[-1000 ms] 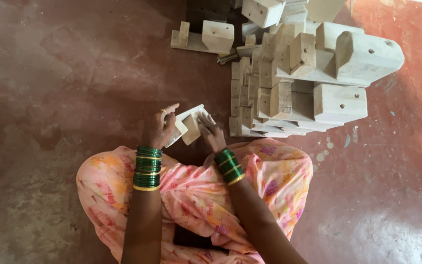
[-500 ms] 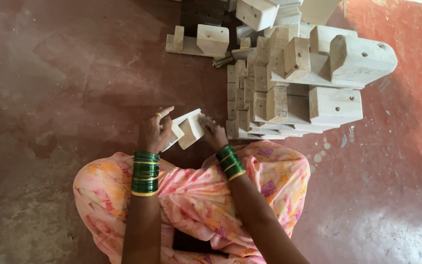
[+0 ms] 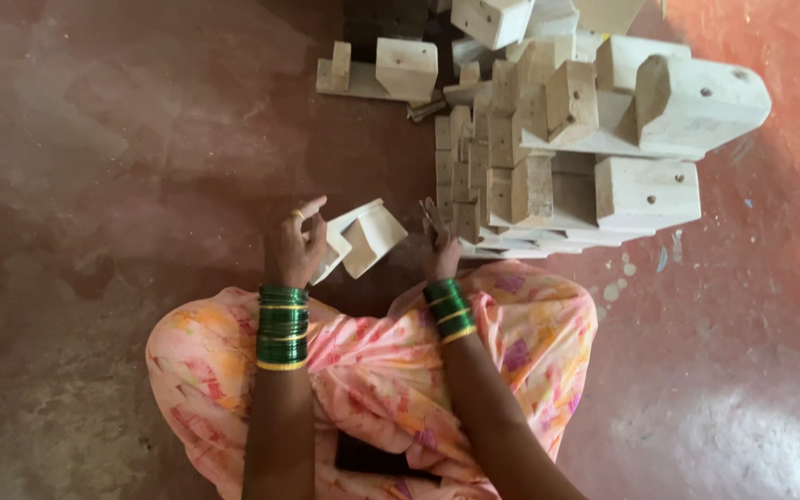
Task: The person sits on the floor and rubs small white blocks by hand, working their surfaces one at a time and setting finished pieces toward a pile of similar blocks beside them.
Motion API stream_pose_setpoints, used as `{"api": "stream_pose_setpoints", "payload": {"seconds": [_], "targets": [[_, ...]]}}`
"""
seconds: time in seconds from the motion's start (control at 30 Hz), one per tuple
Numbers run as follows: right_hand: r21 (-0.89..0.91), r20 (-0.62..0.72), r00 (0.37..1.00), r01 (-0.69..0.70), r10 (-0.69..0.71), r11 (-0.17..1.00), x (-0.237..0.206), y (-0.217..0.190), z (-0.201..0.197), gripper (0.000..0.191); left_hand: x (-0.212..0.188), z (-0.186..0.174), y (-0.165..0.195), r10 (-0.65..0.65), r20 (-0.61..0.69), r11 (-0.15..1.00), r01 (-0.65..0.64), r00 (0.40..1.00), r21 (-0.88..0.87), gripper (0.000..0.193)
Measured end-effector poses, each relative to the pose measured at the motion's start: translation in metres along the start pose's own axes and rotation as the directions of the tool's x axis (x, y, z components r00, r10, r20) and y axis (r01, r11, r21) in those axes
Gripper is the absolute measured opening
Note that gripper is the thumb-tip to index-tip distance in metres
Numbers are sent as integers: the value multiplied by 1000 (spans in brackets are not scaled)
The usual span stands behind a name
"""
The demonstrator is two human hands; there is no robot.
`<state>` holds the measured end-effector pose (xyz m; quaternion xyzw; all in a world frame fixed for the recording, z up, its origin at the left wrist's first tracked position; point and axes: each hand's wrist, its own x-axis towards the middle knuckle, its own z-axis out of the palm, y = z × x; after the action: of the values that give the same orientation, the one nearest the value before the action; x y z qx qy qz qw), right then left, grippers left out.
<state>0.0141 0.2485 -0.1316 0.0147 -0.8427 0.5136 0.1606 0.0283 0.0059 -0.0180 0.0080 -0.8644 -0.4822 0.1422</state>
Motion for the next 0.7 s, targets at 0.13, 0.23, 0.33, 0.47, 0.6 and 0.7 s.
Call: {"api": "stream_pose_setpoints", "payload": {"seconds": [0.13,0.23,0.33,0.47,0.6,0.7], "targets": [[-224,285,932,-164,225,961,-9,-14,2,32,2,5,0,-13,-20,994,15,1000,105,35],[176,368,912,122,-180,977,-20,-49,5,35,3,5,-2,56,-105,979,-34,993,202,32],[268,430,882,78,-192,960,-23,-78,8,39,4,3,-1,-62,-152,950,105,986,293,31],[214,430,902,-58,-41,975,-15,-70,10,39,5,7,7,-229,-221,830,309,948,464,49],[-48,361,909,-205,209,977,-6,-20,14,37,1,8,6,-40,-347,763,253,937,594,44],[-4,337,919,-215,204,977,-5,10,17,35,2,3,-16,97,-497,698,297,862,651,48]]}}
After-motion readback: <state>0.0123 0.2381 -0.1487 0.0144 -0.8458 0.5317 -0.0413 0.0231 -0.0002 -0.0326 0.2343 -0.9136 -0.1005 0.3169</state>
